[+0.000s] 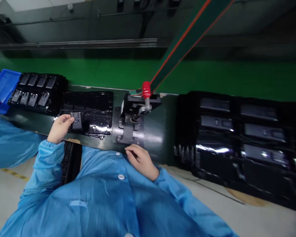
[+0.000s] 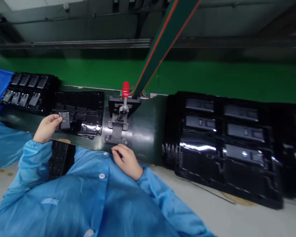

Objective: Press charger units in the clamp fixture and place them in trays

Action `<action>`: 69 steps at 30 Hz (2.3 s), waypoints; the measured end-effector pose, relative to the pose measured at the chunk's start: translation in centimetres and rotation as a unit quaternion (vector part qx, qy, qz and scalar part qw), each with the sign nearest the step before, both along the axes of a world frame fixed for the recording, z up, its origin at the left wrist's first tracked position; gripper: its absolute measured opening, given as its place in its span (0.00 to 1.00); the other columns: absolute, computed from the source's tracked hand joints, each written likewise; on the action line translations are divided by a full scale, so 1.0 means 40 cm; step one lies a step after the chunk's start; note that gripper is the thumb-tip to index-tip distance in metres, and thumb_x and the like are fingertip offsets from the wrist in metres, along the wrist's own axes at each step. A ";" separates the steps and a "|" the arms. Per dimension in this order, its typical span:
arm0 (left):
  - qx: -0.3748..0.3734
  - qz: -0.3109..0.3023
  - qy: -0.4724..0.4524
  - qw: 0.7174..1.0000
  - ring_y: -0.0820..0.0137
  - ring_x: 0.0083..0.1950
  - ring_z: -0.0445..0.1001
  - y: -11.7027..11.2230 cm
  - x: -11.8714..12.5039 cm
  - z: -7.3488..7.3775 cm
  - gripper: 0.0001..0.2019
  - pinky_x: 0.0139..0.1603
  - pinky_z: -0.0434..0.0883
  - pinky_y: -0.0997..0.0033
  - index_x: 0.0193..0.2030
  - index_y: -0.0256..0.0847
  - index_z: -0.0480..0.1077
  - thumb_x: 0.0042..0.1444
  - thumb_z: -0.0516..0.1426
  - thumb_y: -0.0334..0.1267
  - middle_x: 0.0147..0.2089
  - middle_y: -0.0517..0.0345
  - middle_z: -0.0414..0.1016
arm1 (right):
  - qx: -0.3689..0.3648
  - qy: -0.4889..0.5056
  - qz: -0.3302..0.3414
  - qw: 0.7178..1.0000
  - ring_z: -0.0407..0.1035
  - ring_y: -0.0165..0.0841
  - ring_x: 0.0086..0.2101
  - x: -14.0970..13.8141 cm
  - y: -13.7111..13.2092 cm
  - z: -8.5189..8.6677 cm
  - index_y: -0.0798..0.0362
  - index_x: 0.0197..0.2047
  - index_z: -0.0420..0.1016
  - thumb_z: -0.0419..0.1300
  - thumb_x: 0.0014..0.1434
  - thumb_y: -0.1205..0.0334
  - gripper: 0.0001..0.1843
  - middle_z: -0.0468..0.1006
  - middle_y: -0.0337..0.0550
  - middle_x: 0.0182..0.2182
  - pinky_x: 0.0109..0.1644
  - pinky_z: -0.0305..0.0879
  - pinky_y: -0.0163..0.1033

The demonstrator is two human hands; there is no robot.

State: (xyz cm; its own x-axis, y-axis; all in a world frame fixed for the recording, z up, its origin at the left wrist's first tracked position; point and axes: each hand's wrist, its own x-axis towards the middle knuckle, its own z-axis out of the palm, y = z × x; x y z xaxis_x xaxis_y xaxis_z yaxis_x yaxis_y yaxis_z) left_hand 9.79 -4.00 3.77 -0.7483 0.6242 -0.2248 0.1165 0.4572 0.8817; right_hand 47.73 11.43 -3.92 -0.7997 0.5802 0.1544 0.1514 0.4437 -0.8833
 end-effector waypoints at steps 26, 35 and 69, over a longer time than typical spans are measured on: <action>-0.110 -0.313 0.113 0.936 0.67 0.30 0.69 0.318 0.424 -0.110 0.22 0.33 0.60 0.67 0.27 0.43 0.69 0.67 0.56 0.56 0.25 0.60 0.72 | 0.234 -0.077 -0.014 0.969 0.70 0.50 0.55 0.016 0.093 0.002 0.56 0.65 0.73 0.62 0.69 0.61 0.23 0.79 0.57 0.56 0.62 0.72 0.61; -0.240 -0.372 0.284 0.850 0.59 0.42 0.81 0.351 0.438 -0.079 0.24 0.40 0.68 0.66 0.37 0.42 0.82 0.73 0.50 0.54 0.38 0.47 0.85 | 0.214 -0.097 0.002 0.972 0.70 0.48 0.55 0.010 0.126 -0.012 0.55 0.65 0.74 0.63 0.69 0.61 0.22 0.79 0.55 0.56 0.61 0.72 0.58; -0.027 -0.414 0.189 0.890 0.66 0.41 0.81 0.106 0.464 -0.085 0.10 0.44 0.73 0.69 0.38 0.43 0.80 0.67 0.57 0.38 0.38 0.55 0.84 | 0.223 0.102 -0.211 0.946 0.76 0.49 0.54 -0.148 0.293 0.342 0.51 0.57 0.77 0.59 0.69 0.49 0.20 0.83 0.54 0.51 0.62 0.70 0.61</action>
